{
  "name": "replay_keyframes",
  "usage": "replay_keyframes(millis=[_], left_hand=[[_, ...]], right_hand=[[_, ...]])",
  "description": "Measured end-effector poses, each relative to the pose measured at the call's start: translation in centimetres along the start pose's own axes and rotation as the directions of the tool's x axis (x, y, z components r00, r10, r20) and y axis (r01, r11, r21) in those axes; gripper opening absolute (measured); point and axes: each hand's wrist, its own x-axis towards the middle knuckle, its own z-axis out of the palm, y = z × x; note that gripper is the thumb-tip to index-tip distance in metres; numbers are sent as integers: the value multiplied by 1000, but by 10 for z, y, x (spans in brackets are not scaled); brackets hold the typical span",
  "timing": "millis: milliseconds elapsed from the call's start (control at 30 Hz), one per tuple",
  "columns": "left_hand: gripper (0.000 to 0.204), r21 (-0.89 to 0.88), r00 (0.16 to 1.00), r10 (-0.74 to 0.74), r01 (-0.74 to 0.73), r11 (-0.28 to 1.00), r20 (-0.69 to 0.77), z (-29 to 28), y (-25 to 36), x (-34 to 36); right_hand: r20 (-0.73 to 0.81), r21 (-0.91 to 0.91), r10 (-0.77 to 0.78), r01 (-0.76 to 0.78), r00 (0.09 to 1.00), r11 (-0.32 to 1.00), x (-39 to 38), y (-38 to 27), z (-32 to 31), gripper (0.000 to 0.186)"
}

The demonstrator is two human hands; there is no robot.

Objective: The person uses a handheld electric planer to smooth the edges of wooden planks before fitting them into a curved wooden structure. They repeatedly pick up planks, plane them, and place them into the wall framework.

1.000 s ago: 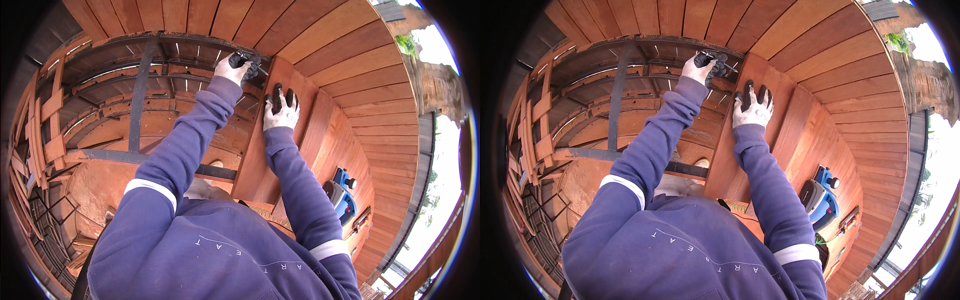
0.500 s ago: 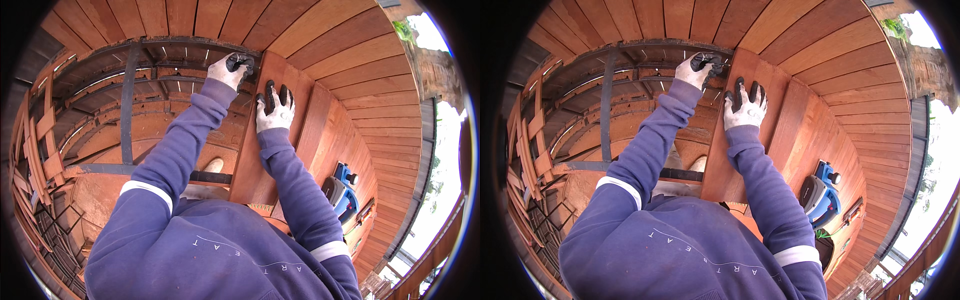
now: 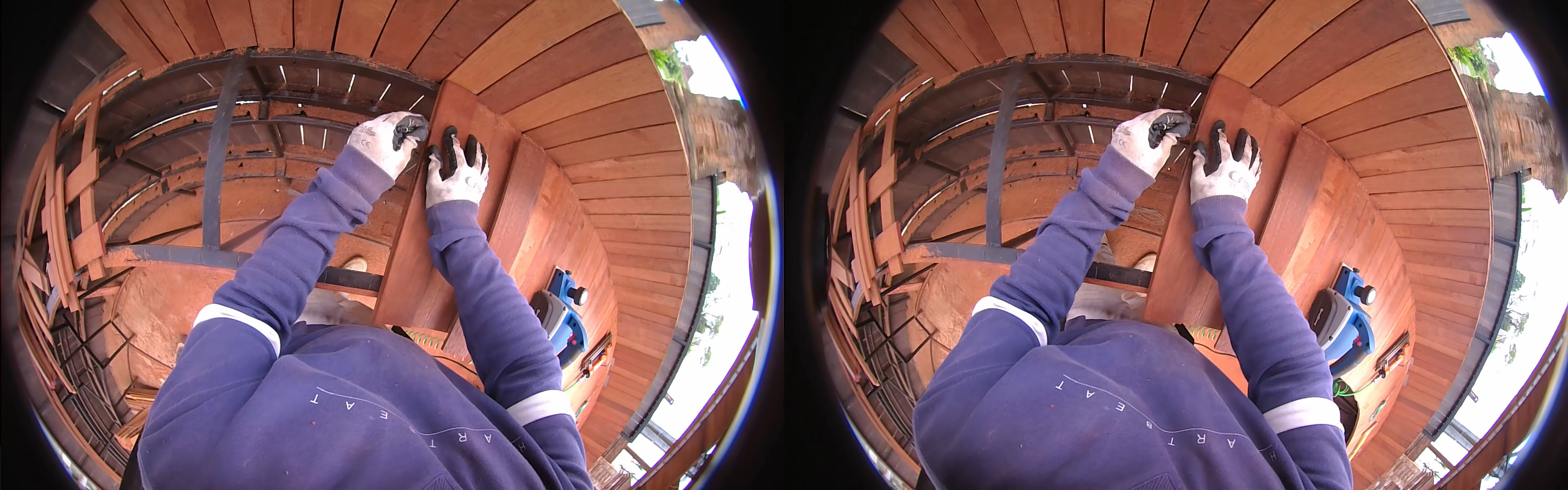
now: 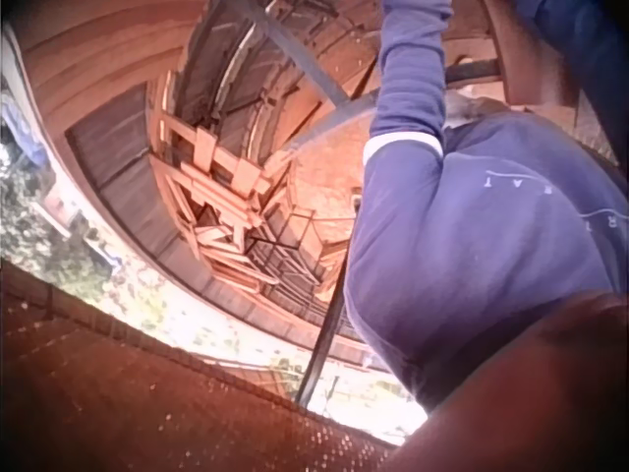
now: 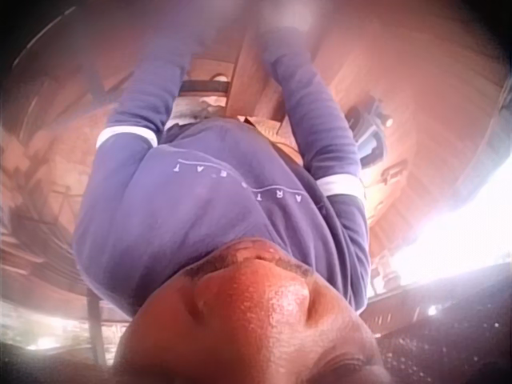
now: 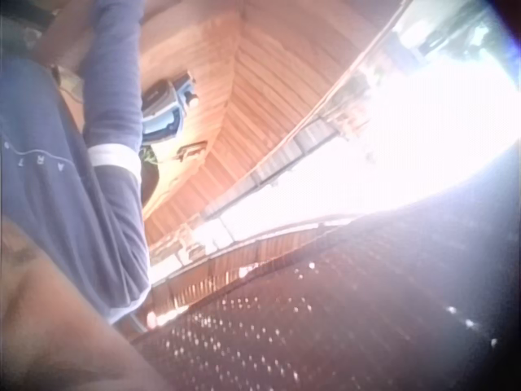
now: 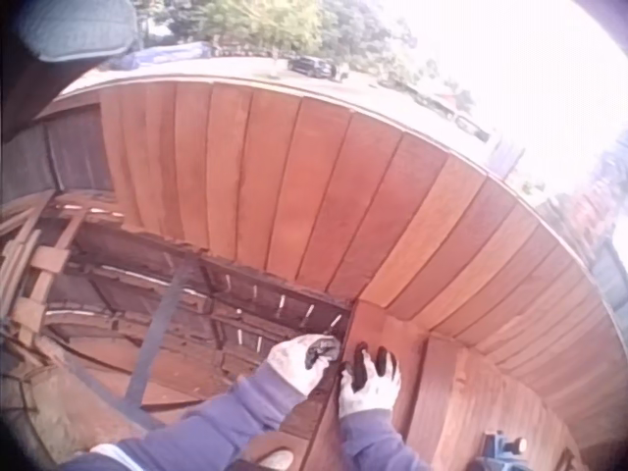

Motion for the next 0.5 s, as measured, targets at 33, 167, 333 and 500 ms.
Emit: replay_keyframes(millis=[33,167,333,500], left_hand=[[30,-19,1000,0,0,1000,-4,-2,1,-5],[28,-26,1000,3,-3,1000,-8,5,-4,13],[25,-42,999,-21,22,999,37,-3,2,7],[27,-15,997,11,-10,1000,76,-21,18,-45]], right_hand=[[4,2,1,-1,1000,1000,0,-1,0,49],[12,0,6,-6,1000,1000,1,-2,0,49],[16,-17,10,-10,1000,1000,2,0,3,48],[-3,14,14,-14,1000,1000,0,-3,1,47]])
